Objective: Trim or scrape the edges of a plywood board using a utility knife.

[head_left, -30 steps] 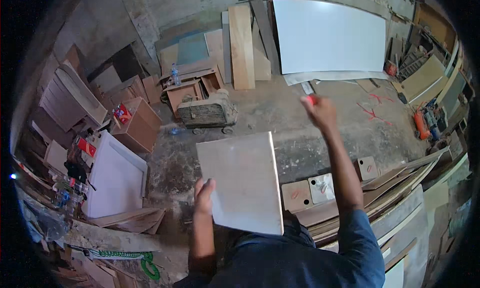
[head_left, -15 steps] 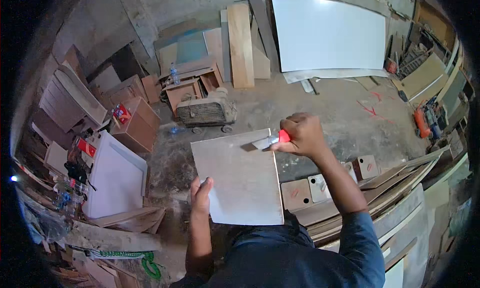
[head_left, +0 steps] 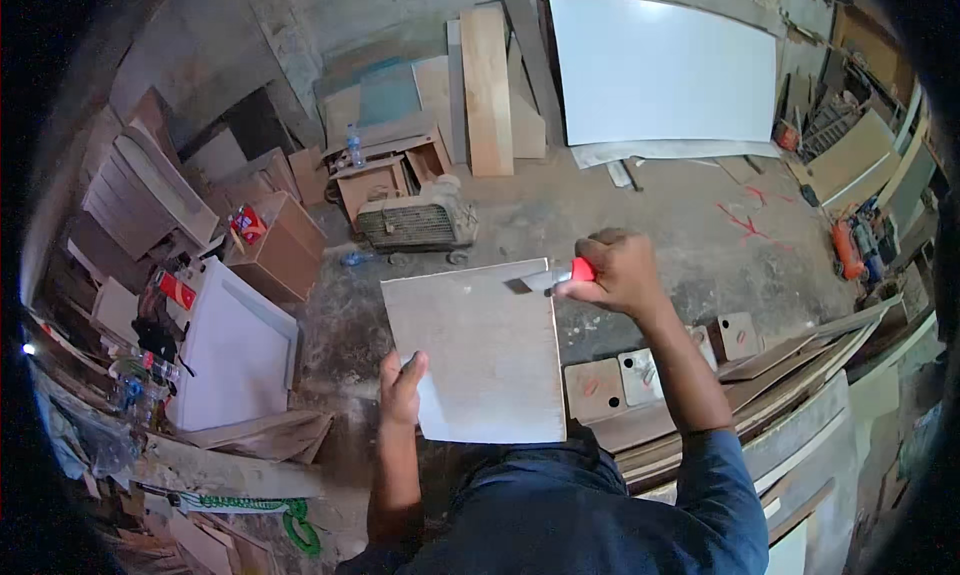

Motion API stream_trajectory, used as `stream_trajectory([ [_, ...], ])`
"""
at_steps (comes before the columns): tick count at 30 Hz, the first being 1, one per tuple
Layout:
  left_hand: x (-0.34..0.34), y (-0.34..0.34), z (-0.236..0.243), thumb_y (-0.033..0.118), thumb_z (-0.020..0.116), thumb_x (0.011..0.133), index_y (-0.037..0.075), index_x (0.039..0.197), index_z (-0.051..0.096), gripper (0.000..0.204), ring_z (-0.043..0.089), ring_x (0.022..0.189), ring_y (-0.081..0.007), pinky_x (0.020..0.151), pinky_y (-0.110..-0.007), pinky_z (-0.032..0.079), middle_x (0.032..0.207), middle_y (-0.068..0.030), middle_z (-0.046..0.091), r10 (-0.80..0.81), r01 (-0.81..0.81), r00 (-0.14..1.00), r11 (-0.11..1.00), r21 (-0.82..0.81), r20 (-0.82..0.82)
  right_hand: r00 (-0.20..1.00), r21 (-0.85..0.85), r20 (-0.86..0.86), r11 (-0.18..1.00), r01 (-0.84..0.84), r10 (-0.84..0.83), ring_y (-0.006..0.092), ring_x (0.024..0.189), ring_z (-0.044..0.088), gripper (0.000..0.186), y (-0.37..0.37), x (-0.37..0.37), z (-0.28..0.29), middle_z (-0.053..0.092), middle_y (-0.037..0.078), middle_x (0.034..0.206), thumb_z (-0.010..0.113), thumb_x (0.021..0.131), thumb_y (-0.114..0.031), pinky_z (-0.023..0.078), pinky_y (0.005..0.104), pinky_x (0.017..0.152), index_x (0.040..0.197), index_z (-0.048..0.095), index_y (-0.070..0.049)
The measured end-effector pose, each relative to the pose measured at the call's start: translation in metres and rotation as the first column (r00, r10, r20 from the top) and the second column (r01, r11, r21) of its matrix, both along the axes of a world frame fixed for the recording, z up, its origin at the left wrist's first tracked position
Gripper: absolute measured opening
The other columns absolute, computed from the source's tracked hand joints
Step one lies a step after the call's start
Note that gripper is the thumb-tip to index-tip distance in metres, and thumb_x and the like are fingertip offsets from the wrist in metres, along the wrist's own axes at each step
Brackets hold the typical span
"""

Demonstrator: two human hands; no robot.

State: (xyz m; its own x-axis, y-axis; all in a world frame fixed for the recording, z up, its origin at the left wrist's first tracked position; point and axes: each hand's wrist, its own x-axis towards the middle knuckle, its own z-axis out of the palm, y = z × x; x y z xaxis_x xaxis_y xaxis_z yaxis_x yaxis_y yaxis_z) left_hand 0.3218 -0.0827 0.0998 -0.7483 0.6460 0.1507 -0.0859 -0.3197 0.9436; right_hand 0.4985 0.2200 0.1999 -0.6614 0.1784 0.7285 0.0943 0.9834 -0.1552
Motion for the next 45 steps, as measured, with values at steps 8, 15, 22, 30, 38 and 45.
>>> stream_trajectory([
  [8, 0.005, 0.017, 0.005, 0.017, 0.063, 0.093, -0.004, 0.124, 0.056, 0.038, 0.056, 0.101, -0.0128, 0.092, -0.03, 0.042, 0.115, -0.0045, 0.062, 0.005, -0.008, 0.995, 0.999, -0.035, -0.1, 0.988, -0.105, 0.083, 0.985, 0.135, -0.127, 0.0357, 0.058, 0.059, 0.061, 0.035, -0.019, -0.033, 0.056, 0.013, 0.06, 0.062, 0.077, -0.067, 0.042, 0.0464, 0.05, 0.065, 0.059, -0.007],
  [15, -0.001, -0.013, -0.006, 0.016, 0.064, 0.091, -0.002, 0.123, 0.057, 0.037, 0.055, 0.098, -0.0105, 0.09, -0.028, 0.042, 0.112, -0.0016, 0.063, -0.006, 0.006, 1.0, 1.0, -0.016, -0.016, 0.831, -0.726, -0.048, 0.591, 0.353, -0.555, 0.0311, 0.05, 0.047, 0.068, 0.137, 0.007, -0.08, 0.052, 0.019, 0.054, 0.054, 0.091, -0.061, 0.039, 0.0441, 0.054, 0.069, 0.06, 0.003],
  [22, -0.017, -0.014, -0.005, 0.018, 0.063, 0.093, -0.004, 0.129, 0.054, 0.043, 0.055, 0.109, -0.015, 0.098, -0.031, 0.04, 0.121, -0.0069, 0.061, 0.121, -0.123, 0.992, 0.988, -0.097, -0.024, 0.926, -0.77, -0.16, 0.63, 0.099, -0.341, 0.013, 0.051, 0.035, 0.054, 0.076, 0.004, -0.071, 0.04, 0.001, 0.05, 0.068, 0.089, -0.04, 0.032, 0.0361, 0.049, 0.058, 0.046, -0.001],
  [30, -0.015, 0.034, 0.006, 0.03, 0.055, 0.101, -0.003, 0.126, 0.056, 0.042, 0.054, 0.106, -0.014, 0.095, -0.031, 0.041, 0.116, -0.0061, 0.063, 0.12, -0.148, 0.972, 0.981, -0.127, -0.203, 0.983, -0.874, -0.172, 0.45, -0.182, 0.062, 0.0052, 0.066, 0.05, 0.019, -0.014, -0.015, -0.075, 0.055, -0.006, 0.069, 0.074, 0.085, -0.019, 0.04, 0.0237, 0.061, 0.094, 0.065, -0.004],
  [38, -0.007, 0.065, 0.031, 0.024, 0.048, 0.102, -0.005, 0.13, 0.053, 0.04, 0.055, 0.11, -0.0154, 0.098, -0.03, 0.04, 0.121, -0.0092, 0.062, -0.031, 0.031, 0.998, 0.999, -0.009, -0.046, 0.996, -0.996, -0.086, 0.007, -0.086, -0.038, 0.0051, 0.065, 0.054, 0.019, -0.029, -0.006, -0.097, 0.062, -0.002, 0.08, 0.07, 0.087, -0.01, 0.043, 0.0216, 0.058, 0.104, 0.066, -0.003],
  [45, -0.009, 0.064, 0.032, 0.014, 0.052, 0.096, -0.005, 0.137, 0.048, 0.046, 0.053, 0.119, -0.0169, 0.104, -0.032, 0.037, 0.13, -0.0103, 0.059, -0.13, 0.133, 0.988, 0.991, 0.026, -0.08, 0.923, -0.929, -0.362, -0.036, -0.369, -0.128, 0.0098, 0.07, 0.059, 0.012, -0.033, -0.013, -0.114, 0.064, 0.002, 0.083, 0.063, 0.089, -0.004, 0.047, 0.024, 0.062, 0.1, 0.064, -0.001],
])
